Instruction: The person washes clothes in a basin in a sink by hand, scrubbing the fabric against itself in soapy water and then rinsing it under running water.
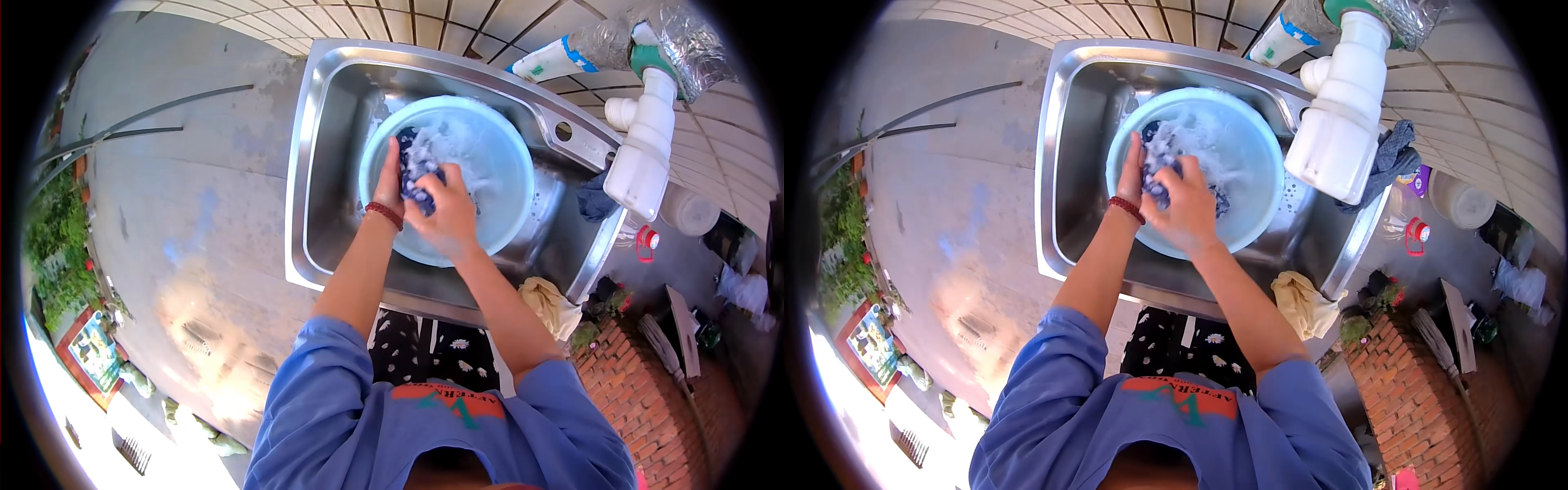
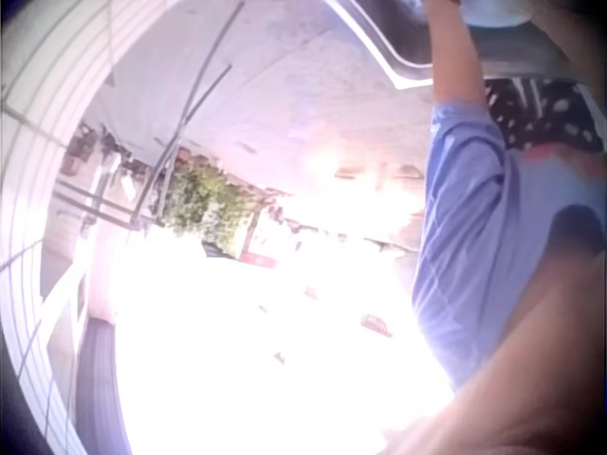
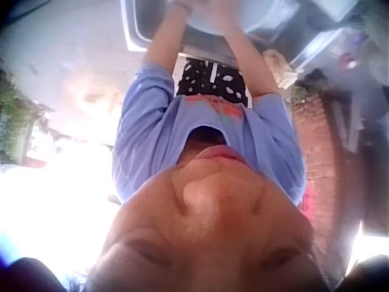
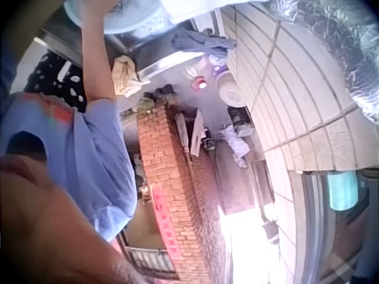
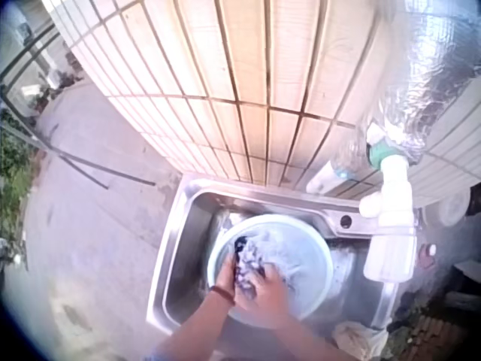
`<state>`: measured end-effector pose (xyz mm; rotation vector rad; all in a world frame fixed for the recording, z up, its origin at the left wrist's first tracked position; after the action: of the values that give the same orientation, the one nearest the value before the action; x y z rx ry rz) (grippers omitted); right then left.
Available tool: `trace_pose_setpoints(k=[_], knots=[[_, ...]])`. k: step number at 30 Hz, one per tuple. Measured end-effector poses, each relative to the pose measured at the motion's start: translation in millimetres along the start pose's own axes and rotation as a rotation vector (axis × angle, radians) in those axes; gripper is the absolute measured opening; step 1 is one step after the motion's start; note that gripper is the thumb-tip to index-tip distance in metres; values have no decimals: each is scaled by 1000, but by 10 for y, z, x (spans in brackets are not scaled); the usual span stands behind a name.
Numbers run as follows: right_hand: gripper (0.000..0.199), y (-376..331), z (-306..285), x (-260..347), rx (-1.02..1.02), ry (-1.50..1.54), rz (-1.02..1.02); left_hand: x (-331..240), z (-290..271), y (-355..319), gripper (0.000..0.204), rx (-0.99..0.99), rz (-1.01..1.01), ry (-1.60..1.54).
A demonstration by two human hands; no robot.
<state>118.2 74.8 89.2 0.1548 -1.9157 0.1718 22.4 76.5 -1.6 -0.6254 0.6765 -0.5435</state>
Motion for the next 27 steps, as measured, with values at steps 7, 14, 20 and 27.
trace_pose_setpoints(k=[7, 14, 20, 27], knots=[[22, 257, 35, -123, -170, 47, 130, 101, 140, -152, 41, -311, 12, -164], [27, 301, -488, -917, -178, -157, -20, -429, -88, -216, 64, -657, 491, 1142], [26, 315, -119, -1298, 326, -625, 80, -2, -334, 132, 67, -464, 224, 1912], [24, 0, 73, -172, 34, 63, -27, 62, -74, 110, 73, -10, -16, 90]])
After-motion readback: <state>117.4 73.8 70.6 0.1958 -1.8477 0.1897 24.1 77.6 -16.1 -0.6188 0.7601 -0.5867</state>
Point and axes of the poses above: each hand's wrist, its own y-axis towards the middle knuckle, its own z-axis out of the palm, x = y × z, the point moved 7 cm from there along y, towards the middle knuckle, and after that the axes turned 14 degrees about y, right-handed, at the moved point
